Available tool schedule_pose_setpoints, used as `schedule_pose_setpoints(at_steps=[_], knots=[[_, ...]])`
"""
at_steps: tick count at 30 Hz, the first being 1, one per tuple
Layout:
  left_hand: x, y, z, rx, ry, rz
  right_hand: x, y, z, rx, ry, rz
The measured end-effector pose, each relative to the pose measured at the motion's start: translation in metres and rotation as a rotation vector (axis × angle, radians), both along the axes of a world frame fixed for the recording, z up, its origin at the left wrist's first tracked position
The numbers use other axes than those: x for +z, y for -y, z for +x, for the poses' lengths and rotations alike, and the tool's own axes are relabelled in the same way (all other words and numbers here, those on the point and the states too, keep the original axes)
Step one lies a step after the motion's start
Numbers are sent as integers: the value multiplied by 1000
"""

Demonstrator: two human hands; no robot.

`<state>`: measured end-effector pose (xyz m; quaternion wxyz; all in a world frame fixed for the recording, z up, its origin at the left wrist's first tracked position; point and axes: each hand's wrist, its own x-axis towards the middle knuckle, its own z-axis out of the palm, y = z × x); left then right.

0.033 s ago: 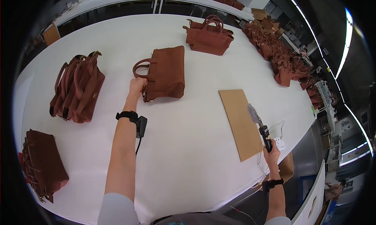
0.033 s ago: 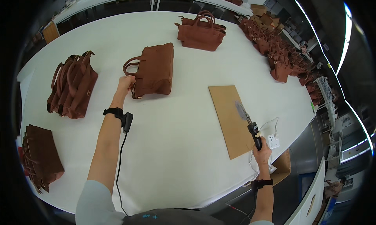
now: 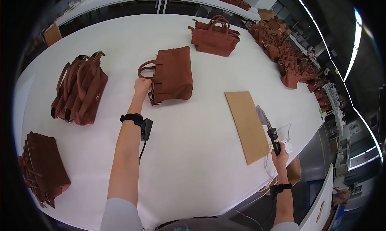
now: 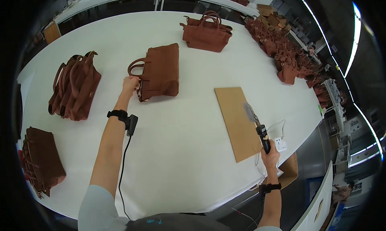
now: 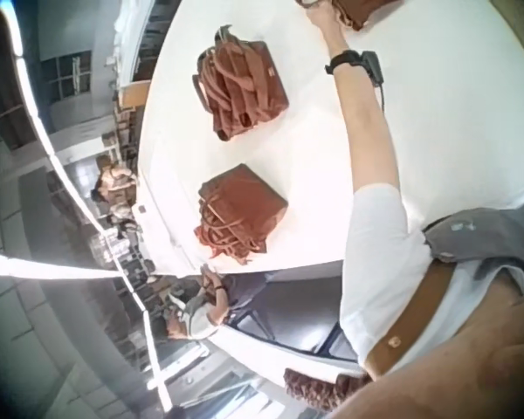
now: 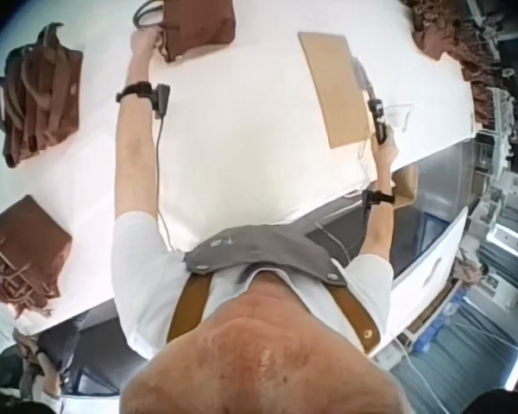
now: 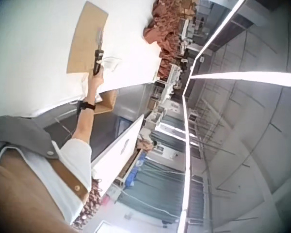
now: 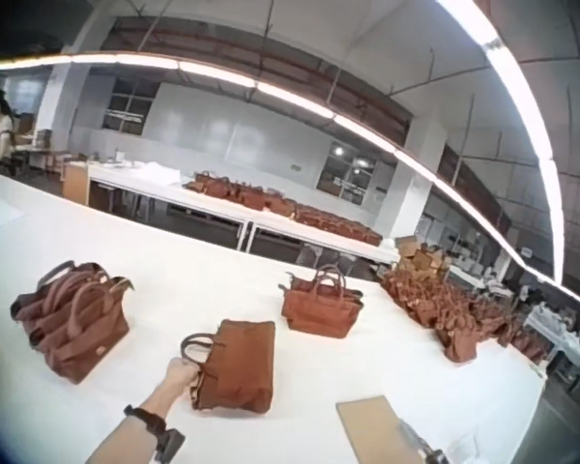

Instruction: The person arranges multiple brown handbags on a white table and uses a handheld heat tool to apply heat to the interior lining of each bag. The person handles the bags one at a time, opening the zippers, inserting the tool, and moving it around the inside before placing the finished bag aside.

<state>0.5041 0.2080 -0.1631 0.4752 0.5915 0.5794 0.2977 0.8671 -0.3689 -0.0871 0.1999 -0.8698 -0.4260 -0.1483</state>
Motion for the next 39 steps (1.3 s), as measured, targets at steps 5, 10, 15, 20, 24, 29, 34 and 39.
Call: schedule_pose_setpoints(at_steps=[5,10,15,20,24,29,34,39], knots=[[16,70,47,99,568,-183,15,33,-25,-152,-84,60],[-10,103,75,65,461,-319,20,10,-36,-18,-156,210],[-11,128,110,278,358,-233,17,9,-45,86,-272,243],[-20,141,144,252,31,-38,18,30,-50,91,-479,304],[-23,123,143,243,446,-209,20,38,-58,52,-642,357],[31,128,126,297,594,-199,19,41,-49,75,-822,433],[161,183,82,-215,-182,792,24,37,-46,147,-961,550],[141,298,34,-635,-470,1177,17,38,-52,158,-1086,623]])
